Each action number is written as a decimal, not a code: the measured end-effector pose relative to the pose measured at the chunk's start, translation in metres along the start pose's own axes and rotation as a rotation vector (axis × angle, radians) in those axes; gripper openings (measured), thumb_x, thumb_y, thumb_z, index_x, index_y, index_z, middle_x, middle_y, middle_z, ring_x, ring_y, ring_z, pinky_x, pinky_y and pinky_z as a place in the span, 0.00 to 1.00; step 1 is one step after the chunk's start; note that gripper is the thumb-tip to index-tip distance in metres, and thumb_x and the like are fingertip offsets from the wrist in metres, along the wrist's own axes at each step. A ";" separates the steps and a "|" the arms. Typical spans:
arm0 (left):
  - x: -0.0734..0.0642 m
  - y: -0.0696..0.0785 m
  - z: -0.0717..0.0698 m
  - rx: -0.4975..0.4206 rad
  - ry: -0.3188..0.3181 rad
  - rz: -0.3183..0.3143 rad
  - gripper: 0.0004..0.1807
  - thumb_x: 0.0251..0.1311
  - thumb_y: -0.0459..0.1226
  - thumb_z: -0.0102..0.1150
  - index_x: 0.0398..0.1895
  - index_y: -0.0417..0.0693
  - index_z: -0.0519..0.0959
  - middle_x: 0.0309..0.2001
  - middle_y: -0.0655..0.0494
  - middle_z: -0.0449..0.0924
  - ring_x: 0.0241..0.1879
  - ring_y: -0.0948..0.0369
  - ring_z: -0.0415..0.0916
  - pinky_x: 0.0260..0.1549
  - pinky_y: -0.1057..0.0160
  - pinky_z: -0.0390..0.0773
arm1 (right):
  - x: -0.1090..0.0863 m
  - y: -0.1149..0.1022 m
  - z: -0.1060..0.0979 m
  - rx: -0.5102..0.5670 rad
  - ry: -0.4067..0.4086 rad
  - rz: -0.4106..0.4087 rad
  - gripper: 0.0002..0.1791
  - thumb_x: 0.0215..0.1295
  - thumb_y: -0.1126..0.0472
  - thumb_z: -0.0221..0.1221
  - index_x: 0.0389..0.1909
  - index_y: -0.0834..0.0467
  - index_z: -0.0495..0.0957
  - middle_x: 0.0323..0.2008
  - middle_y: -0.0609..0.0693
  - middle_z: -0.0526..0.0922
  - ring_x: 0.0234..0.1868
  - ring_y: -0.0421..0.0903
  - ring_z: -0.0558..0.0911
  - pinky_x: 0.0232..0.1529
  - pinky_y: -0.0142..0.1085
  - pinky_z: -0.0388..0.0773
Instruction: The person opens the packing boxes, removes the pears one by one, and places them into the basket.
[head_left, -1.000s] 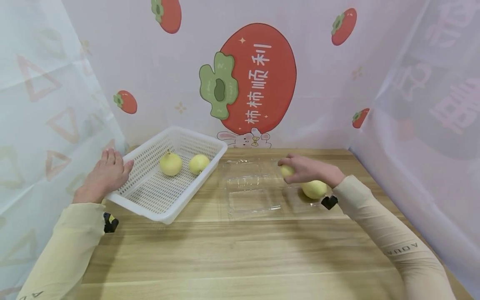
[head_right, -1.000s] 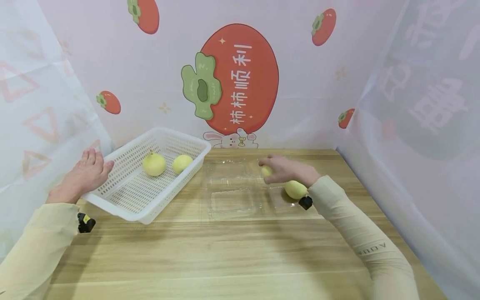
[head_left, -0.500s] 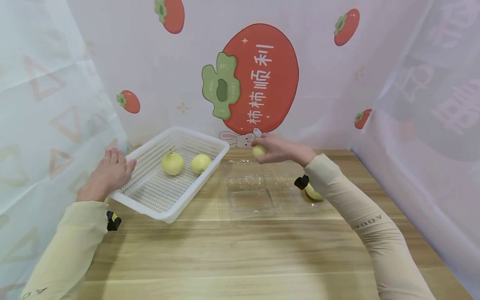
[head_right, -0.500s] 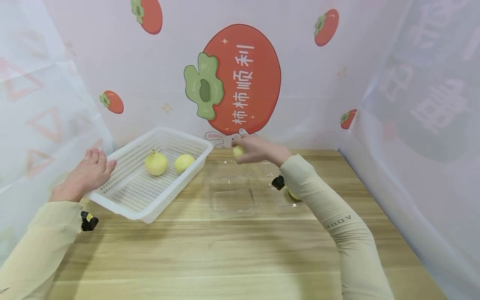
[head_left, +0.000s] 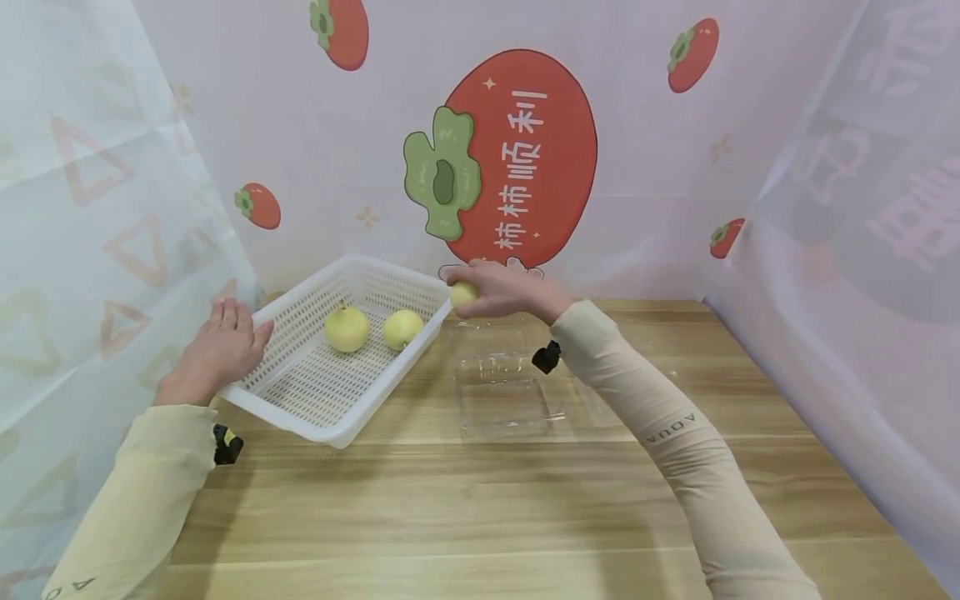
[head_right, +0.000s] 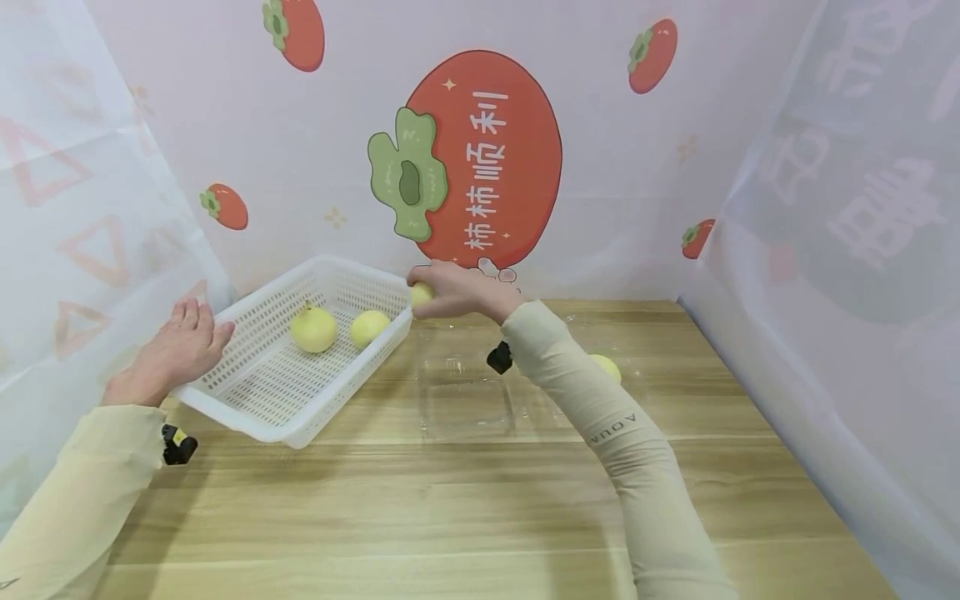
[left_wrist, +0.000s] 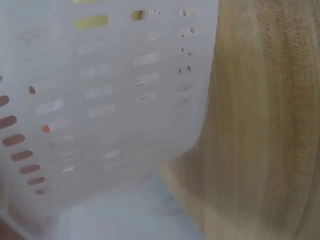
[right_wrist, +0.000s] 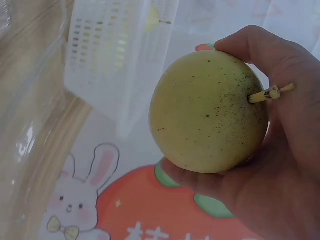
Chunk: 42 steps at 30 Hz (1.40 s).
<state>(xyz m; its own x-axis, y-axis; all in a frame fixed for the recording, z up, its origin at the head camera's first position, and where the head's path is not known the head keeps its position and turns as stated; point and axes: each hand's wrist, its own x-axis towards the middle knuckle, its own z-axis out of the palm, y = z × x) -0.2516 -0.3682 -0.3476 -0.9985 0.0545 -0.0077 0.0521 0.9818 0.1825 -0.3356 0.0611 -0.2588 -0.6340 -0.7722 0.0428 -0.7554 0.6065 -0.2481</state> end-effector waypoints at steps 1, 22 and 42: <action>0.000 0.000 0.000 0.000 0.002 0.001 0.45 0.76 0.54 0.16 0.68 0.14 0.32 0.69 0.15 0.24 0.72 0.27 0.22 0.70 0.31 0.38 | 0.004 -0.003 0.001 0.004 0.004 -0.009 0.21 0.59 0.50 0.60 0.54 0.47 0.76 0.39 0.47 0.77 0.41 0.44 0.71 0.39 0.37 0.69; 0.000 0.000 0.000 -0.012 -0.008 0.005 0.46 0.76 0.55 0.17 0.69 0.14 0.32 0.69 0.16 0.23 0.72 0.28 0.20 0.70 0.31 0.37 | 0.080 -0.059 0.046 0.115 -0.021 -0.046 0.27 0.63 0.47 0.58 0.61 0.52 0.73 0.48 0.48 0.79 0.43 0.40 0.74 0.40 0.29 0.70; 0.000 -0.004 0.002 -0.015 -0.009 0.012 0.47 0.75 0.57 0.15 0.69 0.15 0.31 0.69 0.17 0.22 0.72 0.28 0.20 0.69 0.31 0.37 | 0.116 -0.084 0.107 0.183 -0.125 0.050 0.26 0.64 0.44 0.59 0.59 0.52 0.75 0.50 0.44 0.79 0.45 0.39 0.75 0.43 0.25 0.71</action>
<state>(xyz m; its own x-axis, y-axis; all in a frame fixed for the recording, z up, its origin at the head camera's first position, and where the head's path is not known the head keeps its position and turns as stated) -0.2519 -0.3714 -0.3506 -0.9976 0.0683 -0.0140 0.0642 0.9783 0.1970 -0.3279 -0.0996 -0.3361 -0.6360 -0.7662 -0.0918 -0.6734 0.6092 -0.4188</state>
